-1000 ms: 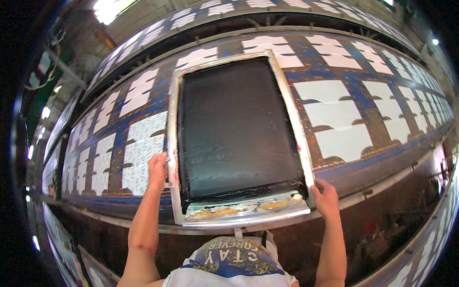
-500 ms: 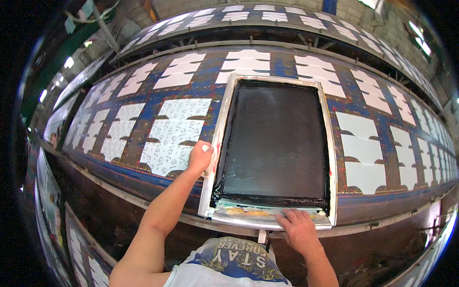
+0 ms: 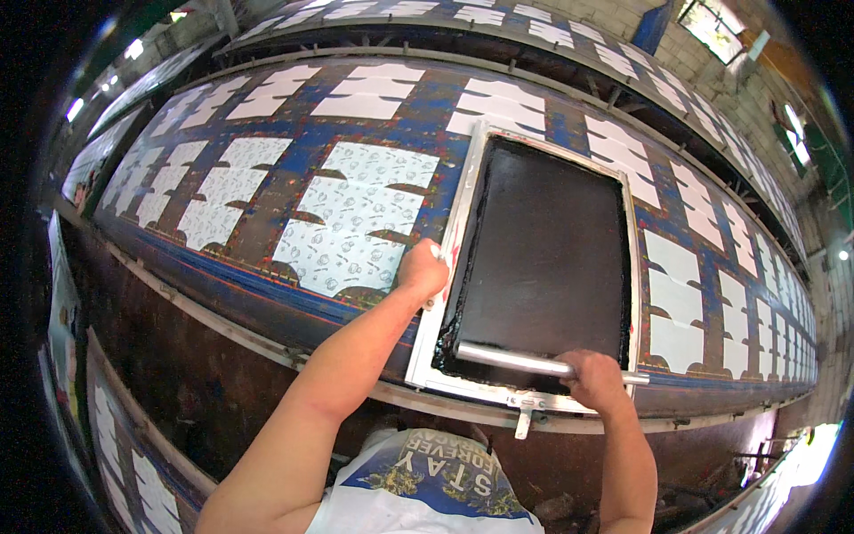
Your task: The person uses a squeegee to spread black ink across a screen printing frame, repeatedly pulling the ink from one side to the other. The person adjusts the frame position and continues the inking process on the same screen.
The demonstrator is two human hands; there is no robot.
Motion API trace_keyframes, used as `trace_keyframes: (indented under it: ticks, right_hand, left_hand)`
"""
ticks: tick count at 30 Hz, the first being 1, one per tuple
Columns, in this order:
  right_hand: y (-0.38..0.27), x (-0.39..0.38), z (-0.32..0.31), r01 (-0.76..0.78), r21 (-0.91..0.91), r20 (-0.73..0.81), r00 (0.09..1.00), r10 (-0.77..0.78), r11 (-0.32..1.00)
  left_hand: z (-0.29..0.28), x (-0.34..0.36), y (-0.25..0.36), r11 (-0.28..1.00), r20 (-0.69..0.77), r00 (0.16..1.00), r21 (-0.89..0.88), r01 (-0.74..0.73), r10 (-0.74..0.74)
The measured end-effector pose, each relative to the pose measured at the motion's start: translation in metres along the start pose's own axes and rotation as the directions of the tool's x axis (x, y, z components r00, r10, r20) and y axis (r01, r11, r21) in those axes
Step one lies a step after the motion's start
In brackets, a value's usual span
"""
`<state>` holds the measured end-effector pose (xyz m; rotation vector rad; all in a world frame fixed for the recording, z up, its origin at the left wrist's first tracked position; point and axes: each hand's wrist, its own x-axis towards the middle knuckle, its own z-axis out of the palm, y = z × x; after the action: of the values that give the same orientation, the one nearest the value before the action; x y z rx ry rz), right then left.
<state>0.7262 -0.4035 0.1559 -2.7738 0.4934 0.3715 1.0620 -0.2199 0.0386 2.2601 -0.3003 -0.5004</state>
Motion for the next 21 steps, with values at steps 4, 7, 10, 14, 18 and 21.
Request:
trace_keyframes:
  ticks: [4,7,10,14,18,21]
  right_hand:
    - [-0.002,0.015,0.004,0.012,-0.061,-0.176,0.984,-0.022,0.998]
    - [-0.001,0.022,0.019,0.013,-0.072,-0.258,0.966,-0.031,0.997]
    - [-0.005,0.013,0.034,0.063,-0.106,-0.314,0.945,-0.094,0.992]
    - [-0.008,-0.008,0.037,0.098,-0.076,-0.288,0.95,-0.116,0.992]
    - [0.009,0.003,0.009,0.067,0.006,-0.037,0.997,-0.067,0.998]
    - [0.024,0.032,-0.012,0.089,0.018,-0.013,0.996,-0.089,0.996]
  left_hand:
    - [0.0,0.003,-0.003,1.0,0.04,0.999,-0.019,-0.004,0.005]
    - [0.001,0.005,-0.005,0.999,0.054,0.999,-0.033,-0.002,0.003]
    - [0.001,0.004,-0.003,1.0,0.037,0.999,-0.024,0.002,-0.001]
    - [0.001,0.001,0.001,1.0,-0.019,1.0,-0.015,-0.021,0.02]
    - [0.001,0.001,-0.002,1.0,0.011,1.0,-0.007,-0.018,0.018]
    - [0.005,0.006,-0.008,1.0,0.003,1.0,0.018,-0.017,0.017]
